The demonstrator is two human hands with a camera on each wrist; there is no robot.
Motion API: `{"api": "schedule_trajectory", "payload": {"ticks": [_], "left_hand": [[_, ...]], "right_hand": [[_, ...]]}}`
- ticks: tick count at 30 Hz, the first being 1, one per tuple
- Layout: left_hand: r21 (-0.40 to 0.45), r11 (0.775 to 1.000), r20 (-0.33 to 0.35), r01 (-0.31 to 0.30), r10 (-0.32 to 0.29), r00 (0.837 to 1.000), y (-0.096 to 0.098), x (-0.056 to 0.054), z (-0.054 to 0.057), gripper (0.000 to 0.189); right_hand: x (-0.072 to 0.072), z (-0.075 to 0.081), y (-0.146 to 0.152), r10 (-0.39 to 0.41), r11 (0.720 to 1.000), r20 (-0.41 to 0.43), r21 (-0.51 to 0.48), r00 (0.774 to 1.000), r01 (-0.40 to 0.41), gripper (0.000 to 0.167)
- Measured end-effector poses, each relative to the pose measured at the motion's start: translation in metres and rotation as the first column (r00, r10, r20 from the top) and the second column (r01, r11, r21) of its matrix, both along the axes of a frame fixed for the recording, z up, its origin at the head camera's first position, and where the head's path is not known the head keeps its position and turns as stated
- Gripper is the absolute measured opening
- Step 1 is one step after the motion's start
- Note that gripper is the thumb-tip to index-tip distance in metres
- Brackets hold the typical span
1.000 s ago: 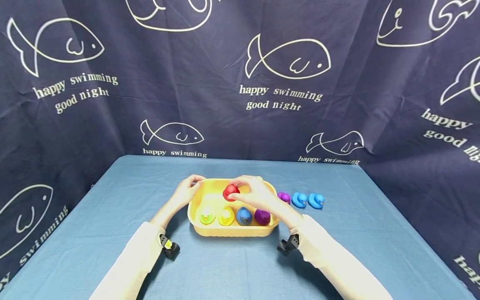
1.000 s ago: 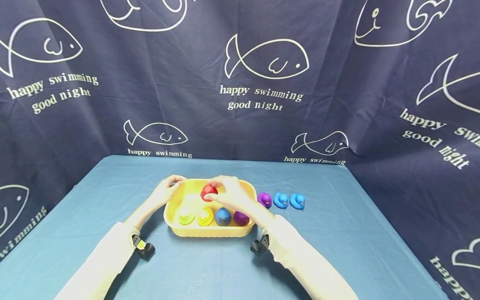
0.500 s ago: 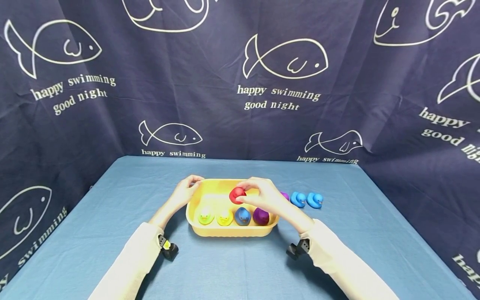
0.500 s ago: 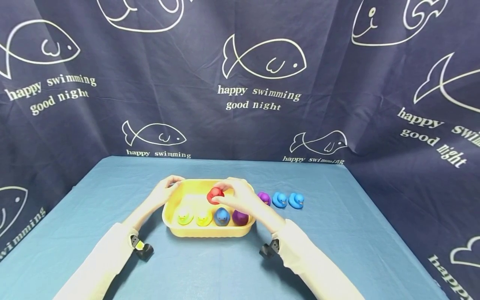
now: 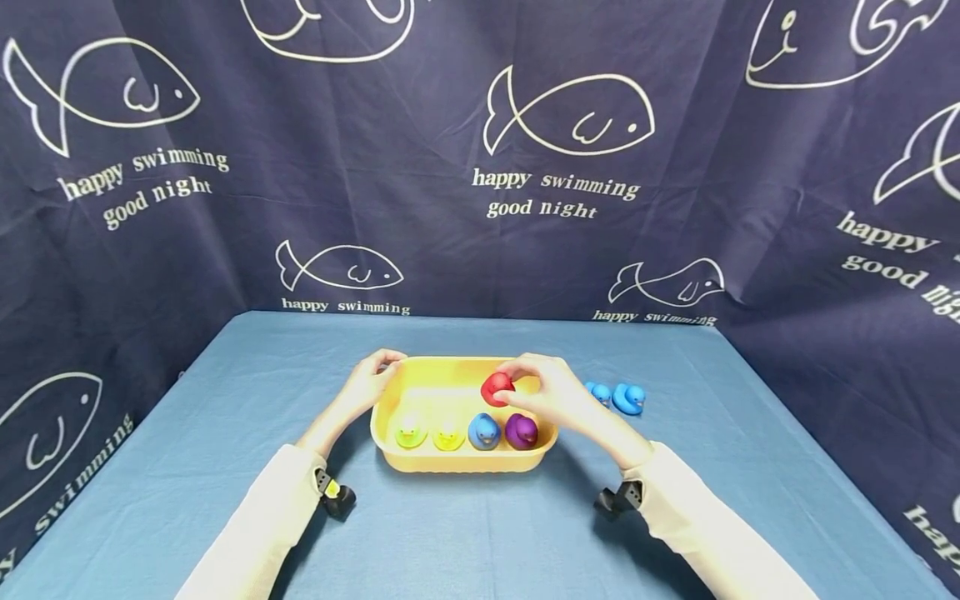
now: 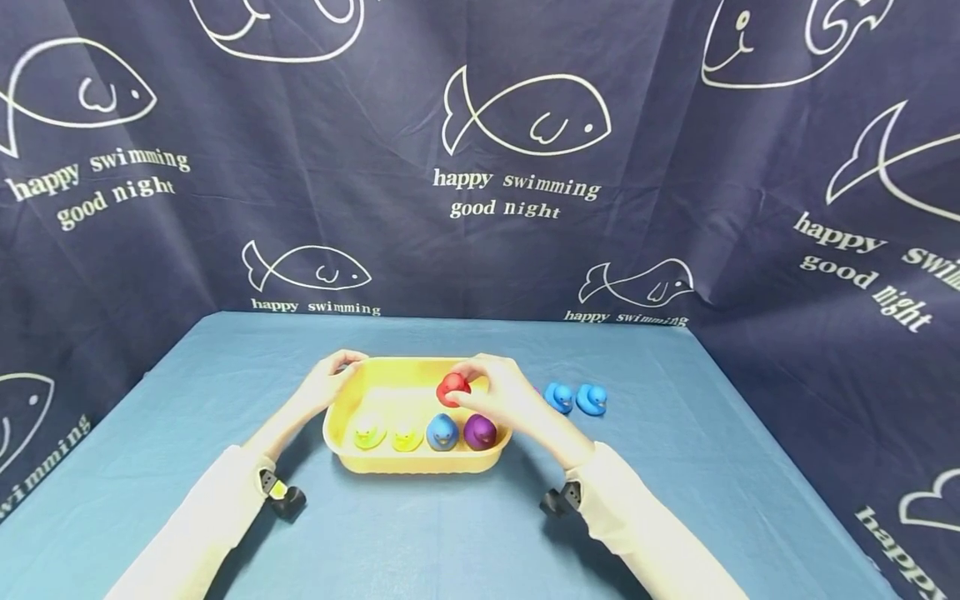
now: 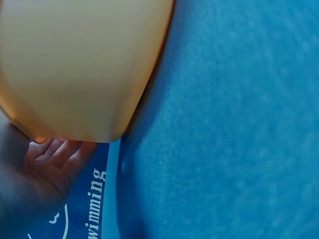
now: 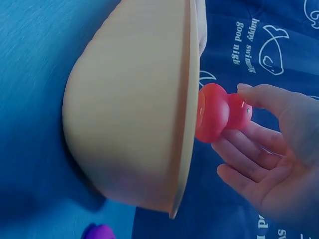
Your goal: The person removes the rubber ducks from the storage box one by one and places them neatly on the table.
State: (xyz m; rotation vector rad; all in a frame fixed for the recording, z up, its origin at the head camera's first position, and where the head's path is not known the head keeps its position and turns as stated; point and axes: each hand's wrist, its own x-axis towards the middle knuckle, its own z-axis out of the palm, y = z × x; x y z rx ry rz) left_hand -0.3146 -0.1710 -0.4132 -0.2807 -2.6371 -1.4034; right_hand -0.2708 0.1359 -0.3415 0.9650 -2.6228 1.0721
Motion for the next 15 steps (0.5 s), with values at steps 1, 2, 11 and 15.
{"api": "schedule_trajectory", "payload": {"ticks": [1,2,11,15], "left_hand": [[0.000,1.000,-0.002,-0.002,0.002,1.000,0.000,0.000,0.000,0.024],[0.002,1.000,-0.003,-0.003,0.003,1.000,0.000,-0.001,-0.001,0.024],[-0.002,1.000,0.004,0.003,-0.003,1.000,-0.002,-0.002,-0.002,0.024],[0.000,1.000,0.008,0.003,-0.003,1.000,-0.001,-0.001,-0.001,0.024]], "right_hand": [[0.000,0.000,0.002,0.000,1.000,-0.013,0.001,1.000,0.000,0.031],[0.000,0.001,0.005,0.001,1.000,-0.025,0.000,1.000,-0.001,0.031],[-0.005,-0.003,0.024,-0.006,1.000,-0.090,-0.001,0.996,0.006,0.033],[-0.007,-0.006,0.031,-0.031,0.999,-0.063,0.006,0.998,0.032,0.034]]}}
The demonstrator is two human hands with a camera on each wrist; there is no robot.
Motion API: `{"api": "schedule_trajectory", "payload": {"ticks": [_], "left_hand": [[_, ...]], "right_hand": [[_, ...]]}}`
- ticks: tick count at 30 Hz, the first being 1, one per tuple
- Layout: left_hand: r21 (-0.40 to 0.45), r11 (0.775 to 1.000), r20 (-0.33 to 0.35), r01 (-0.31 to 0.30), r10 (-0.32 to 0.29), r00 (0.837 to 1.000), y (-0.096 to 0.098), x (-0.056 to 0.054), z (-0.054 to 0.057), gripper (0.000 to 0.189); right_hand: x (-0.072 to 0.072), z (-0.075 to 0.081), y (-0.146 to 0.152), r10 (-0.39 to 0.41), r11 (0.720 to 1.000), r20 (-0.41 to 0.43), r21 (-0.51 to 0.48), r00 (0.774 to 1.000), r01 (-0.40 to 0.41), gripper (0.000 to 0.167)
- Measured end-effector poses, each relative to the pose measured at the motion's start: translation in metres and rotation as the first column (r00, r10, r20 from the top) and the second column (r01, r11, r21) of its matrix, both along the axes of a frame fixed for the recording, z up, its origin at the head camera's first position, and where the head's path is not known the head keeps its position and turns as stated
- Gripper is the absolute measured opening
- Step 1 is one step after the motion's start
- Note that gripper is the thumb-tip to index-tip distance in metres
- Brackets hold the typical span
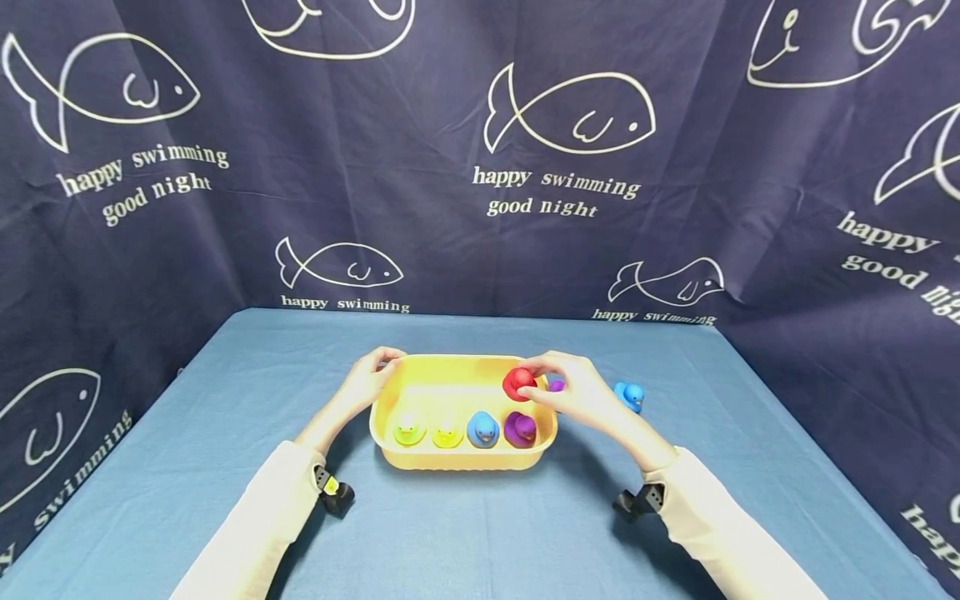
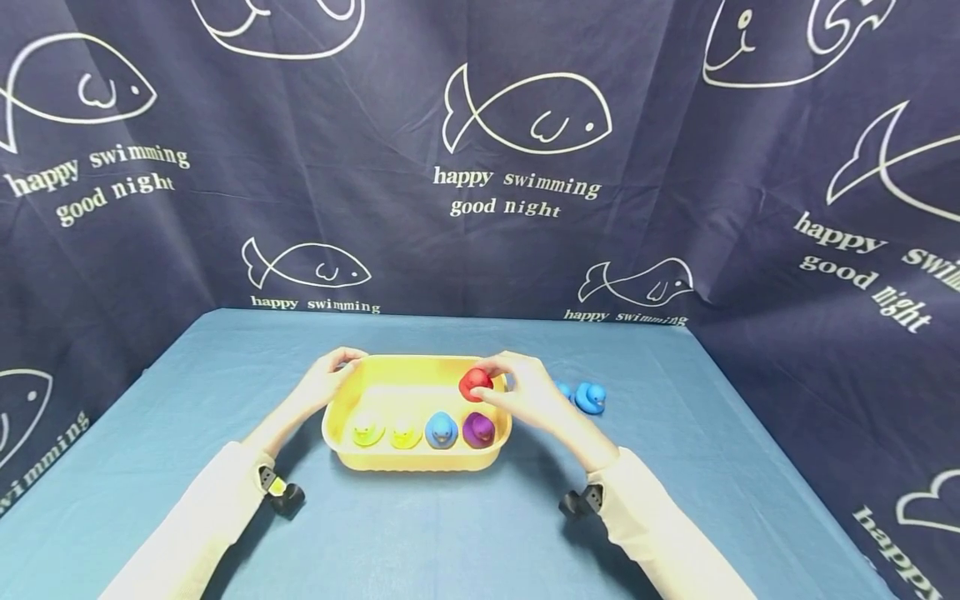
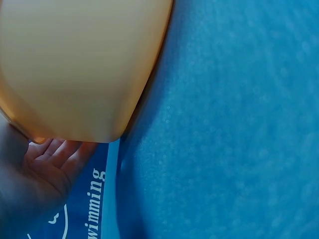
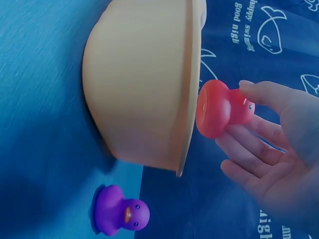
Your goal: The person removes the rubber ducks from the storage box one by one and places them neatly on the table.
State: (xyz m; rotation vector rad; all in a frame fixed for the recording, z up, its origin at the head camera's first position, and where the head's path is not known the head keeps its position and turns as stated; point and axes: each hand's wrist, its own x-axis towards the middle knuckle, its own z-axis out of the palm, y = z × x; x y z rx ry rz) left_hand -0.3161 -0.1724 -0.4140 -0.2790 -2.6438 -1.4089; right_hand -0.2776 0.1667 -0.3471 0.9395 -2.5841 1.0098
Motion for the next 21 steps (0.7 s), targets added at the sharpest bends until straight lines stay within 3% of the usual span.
{"api": "schedule_trajectory", "payload": {"ticks": [9,21], "left_hand": [[-0.001,1.000,-0.011,0.011,-0.011,1.000,0.002,0.001,0.002,0.025],[0.014,1.000,0.005,0.001,-0.001,1.000,0.001,0.000,0.001,0.024]], "right_hand": [[-0.001,-0.003,0.016,-0.033,0.999,0.000,-0.010,0.999,0.033,0.036],[-0.009,-0.008,0.040,-0.054,0.998,-0.120,0.009,0.991,0.056,0.036]]}}
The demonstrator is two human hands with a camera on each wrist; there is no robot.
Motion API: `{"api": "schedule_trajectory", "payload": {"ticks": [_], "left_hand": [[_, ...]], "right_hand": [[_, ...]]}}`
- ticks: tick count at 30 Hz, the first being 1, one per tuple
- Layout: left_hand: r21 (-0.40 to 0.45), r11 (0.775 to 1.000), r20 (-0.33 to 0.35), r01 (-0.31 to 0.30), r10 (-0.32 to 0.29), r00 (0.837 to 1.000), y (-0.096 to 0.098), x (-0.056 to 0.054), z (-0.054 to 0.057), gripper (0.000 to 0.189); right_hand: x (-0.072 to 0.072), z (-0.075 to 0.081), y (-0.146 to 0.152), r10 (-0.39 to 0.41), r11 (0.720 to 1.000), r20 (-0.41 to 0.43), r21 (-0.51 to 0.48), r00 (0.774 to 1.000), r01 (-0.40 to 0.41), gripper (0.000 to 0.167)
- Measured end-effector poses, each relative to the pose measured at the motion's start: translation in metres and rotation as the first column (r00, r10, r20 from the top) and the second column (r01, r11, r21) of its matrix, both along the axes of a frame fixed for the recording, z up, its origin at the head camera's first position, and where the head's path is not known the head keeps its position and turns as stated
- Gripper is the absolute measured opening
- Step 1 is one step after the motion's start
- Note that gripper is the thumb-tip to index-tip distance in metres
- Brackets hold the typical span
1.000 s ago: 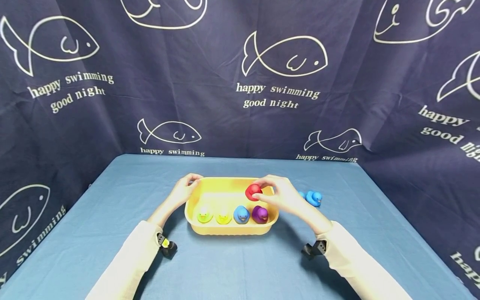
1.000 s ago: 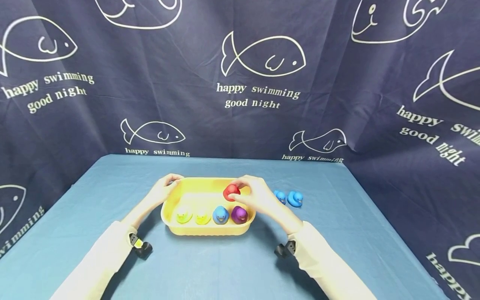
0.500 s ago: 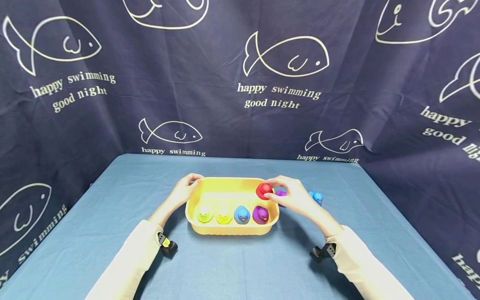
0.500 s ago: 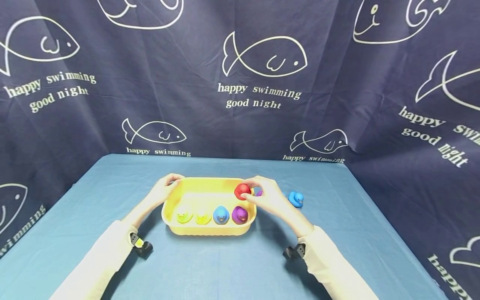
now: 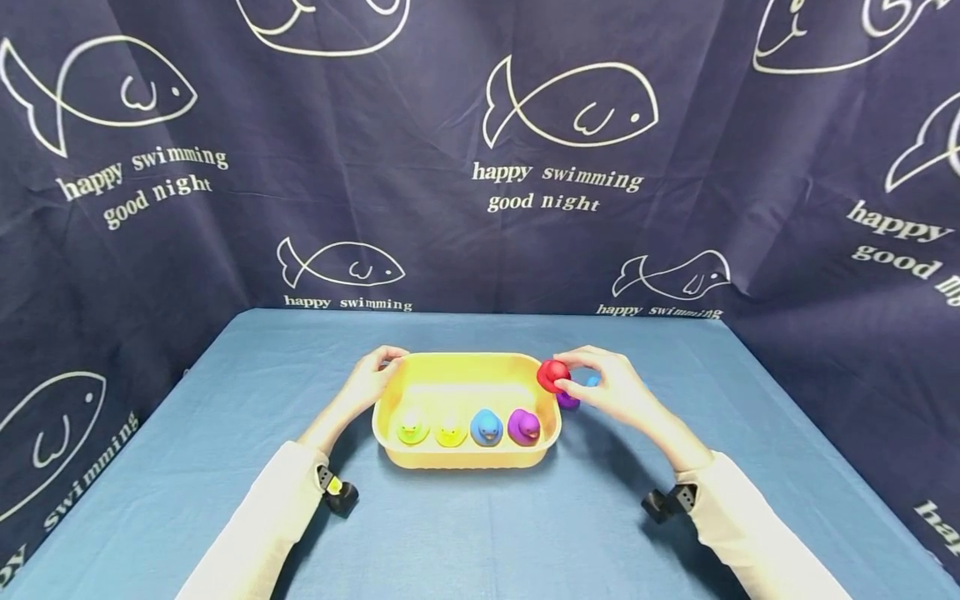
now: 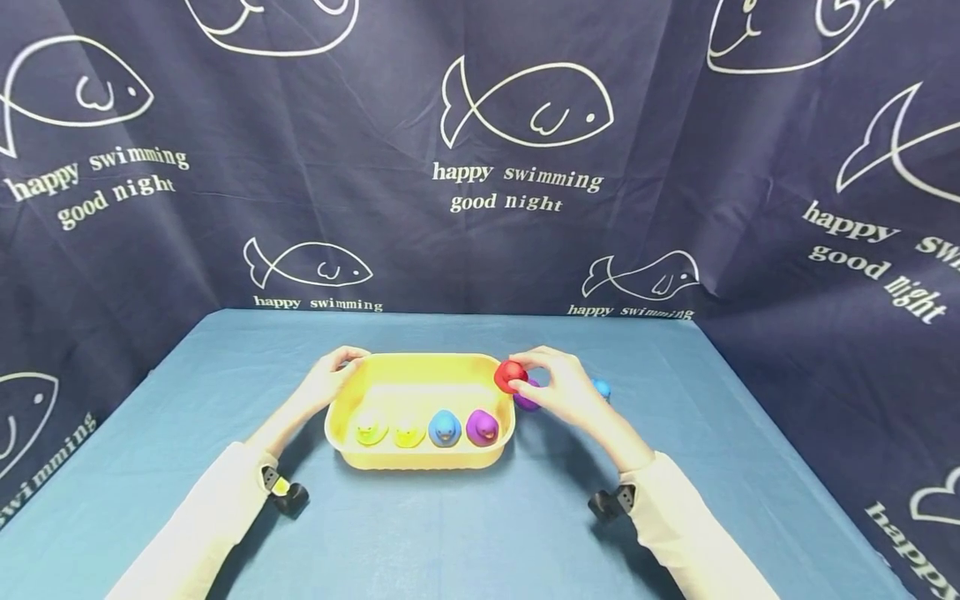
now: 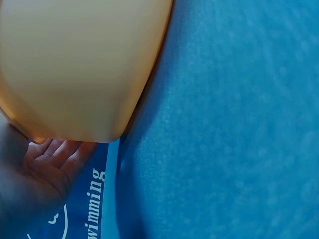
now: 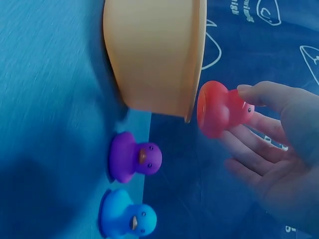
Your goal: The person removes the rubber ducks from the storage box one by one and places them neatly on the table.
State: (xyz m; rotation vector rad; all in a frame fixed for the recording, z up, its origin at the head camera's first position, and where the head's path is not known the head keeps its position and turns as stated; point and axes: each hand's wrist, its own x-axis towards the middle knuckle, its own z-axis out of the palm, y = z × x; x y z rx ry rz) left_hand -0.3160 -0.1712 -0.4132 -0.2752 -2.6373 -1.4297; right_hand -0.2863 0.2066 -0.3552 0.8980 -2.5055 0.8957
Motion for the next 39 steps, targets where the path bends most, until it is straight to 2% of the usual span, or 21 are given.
{"api": "schedule_trajectory", "payload": {"ticks": [15,28,39], "left_hand": [[0.004,1.000,-0.009,0.003,-0.003,1.000,0.000,0.000,-0.001,0.023],[-0.007,1.000,-0.014,-0.003,0.003,1.000,0.000,0.002,-0.001,0.024],[0.002,1.000,-0.007,-0.008,0.008,1.000,-0.001,0.001,0.000,0.023]], "right_hand": [[-0.003,-0.004,0.023,-0.064,0.997,0.011,0.033,0.998,0.063,0.035],[-0.005,-0.016,0.043,-0.099,0.992,-0.049,0.069,0.994,0.102,0.033],[-0.004,-0.020,0.060,-0.148,0.985,-0.052,0.083,0.988,0.151,0.033]]}}
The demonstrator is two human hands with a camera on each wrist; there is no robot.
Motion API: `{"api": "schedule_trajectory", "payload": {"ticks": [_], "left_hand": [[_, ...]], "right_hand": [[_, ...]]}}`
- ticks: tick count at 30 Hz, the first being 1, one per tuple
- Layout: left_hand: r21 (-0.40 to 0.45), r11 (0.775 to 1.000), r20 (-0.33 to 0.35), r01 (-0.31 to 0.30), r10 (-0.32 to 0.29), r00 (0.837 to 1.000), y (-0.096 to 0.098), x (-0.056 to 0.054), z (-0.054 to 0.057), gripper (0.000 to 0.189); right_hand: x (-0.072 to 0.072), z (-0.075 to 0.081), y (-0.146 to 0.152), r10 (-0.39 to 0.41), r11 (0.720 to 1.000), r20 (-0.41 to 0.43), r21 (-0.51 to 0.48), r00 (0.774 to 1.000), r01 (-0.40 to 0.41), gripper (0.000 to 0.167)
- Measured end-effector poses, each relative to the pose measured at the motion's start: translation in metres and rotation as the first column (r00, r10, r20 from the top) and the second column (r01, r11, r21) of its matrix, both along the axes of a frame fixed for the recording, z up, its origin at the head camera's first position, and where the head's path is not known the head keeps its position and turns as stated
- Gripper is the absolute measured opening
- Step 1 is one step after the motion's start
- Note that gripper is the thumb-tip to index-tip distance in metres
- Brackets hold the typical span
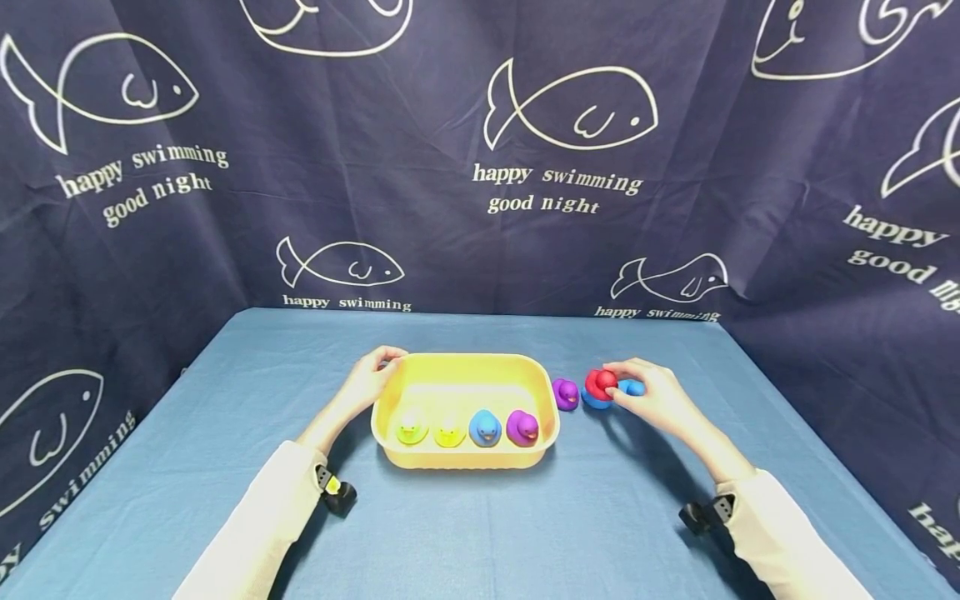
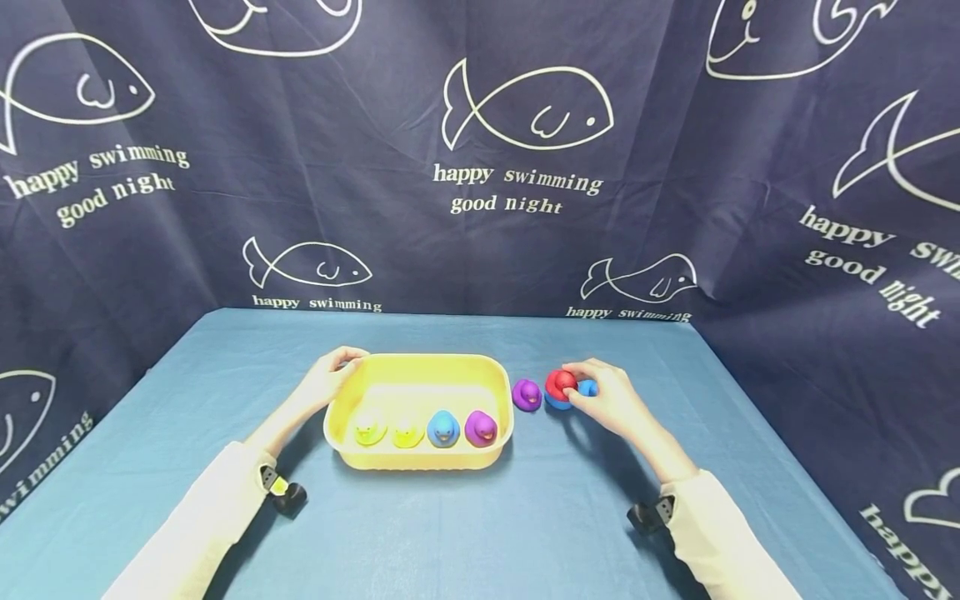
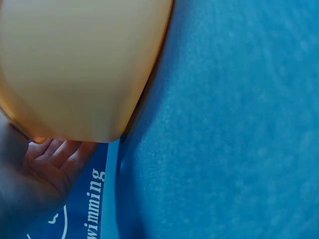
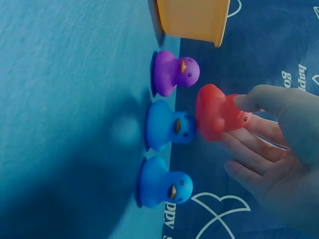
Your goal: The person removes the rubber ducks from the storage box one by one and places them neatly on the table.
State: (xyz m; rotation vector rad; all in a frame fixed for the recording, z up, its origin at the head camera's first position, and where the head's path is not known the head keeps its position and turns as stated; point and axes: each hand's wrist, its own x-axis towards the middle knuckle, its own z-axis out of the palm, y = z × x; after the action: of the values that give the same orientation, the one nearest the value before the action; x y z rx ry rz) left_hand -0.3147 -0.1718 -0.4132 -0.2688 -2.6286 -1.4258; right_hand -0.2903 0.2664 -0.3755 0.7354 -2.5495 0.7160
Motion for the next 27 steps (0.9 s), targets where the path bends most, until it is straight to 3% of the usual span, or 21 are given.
{"api": "schedule_trajectory", "payload": {"ticks": [27], "left_hand": [[-0.007,1.000,-0.025,0.007,-0.007,1.000,0.000,0.001,0.000,0.023]], "right_hand": [[0.005,-0.001,0.034,-0.073,0.997,-0.098,0.028,0.992,0.076,0.034]]}}
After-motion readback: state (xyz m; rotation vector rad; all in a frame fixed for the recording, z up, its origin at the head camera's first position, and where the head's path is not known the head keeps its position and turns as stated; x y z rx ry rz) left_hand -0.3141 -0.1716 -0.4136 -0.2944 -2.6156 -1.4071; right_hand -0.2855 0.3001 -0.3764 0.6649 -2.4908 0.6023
